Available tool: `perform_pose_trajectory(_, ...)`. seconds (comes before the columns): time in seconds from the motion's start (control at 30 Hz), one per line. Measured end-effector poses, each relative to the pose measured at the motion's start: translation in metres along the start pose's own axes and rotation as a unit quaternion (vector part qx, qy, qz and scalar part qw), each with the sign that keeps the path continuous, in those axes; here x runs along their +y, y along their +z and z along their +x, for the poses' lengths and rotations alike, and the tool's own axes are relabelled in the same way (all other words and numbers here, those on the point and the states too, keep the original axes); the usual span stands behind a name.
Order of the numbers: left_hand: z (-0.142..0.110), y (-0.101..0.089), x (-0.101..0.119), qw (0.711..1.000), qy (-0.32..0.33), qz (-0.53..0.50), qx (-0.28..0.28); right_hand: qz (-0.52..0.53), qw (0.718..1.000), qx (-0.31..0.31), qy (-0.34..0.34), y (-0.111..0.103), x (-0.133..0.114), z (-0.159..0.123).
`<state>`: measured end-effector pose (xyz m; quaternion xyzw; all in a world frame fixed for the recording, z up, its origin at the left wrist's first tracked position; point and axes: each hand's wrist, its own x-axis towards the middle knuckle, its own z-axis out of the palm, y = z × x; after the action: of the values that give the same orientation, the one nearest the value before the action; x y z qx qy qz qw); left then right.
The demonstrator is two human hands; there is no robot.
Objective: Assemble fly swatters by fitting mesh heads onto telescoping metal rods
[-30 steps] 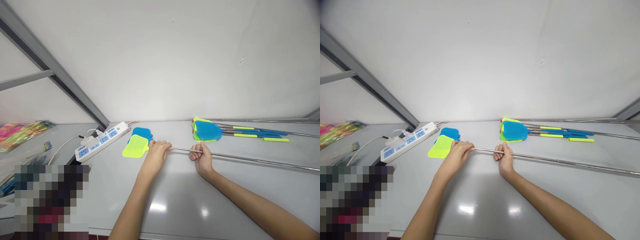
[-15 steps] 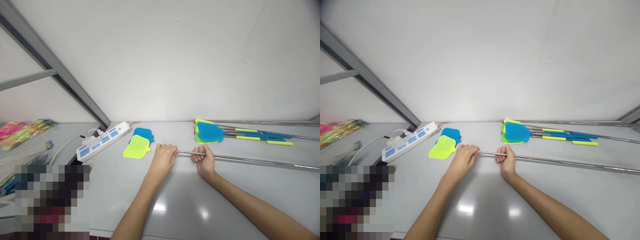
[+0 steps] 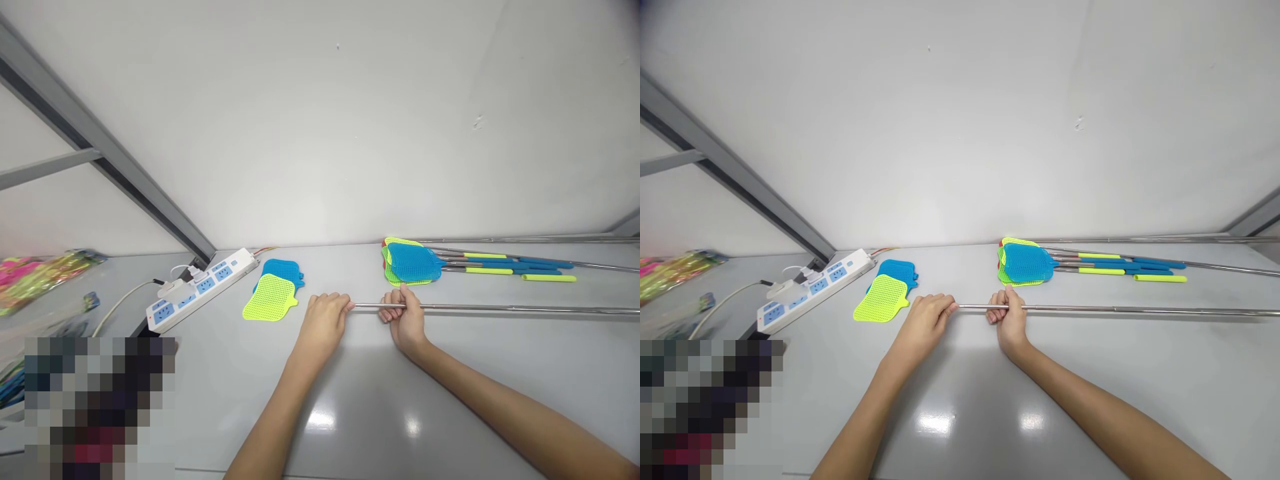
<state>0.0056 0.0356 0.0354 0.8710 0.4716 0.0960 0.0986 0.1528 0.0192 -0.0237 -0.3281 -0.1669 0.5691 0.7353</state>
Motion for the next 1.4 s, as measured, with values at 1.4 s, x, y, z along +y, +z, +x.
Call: perform_pose_trajectory(1.4, -0.008, 0.012, 0.016, 0.999, -0.013, -0.007, -0.033, 0.028, 0.999, 0.014, -0.036, -0.003, 0.000, -0.006)
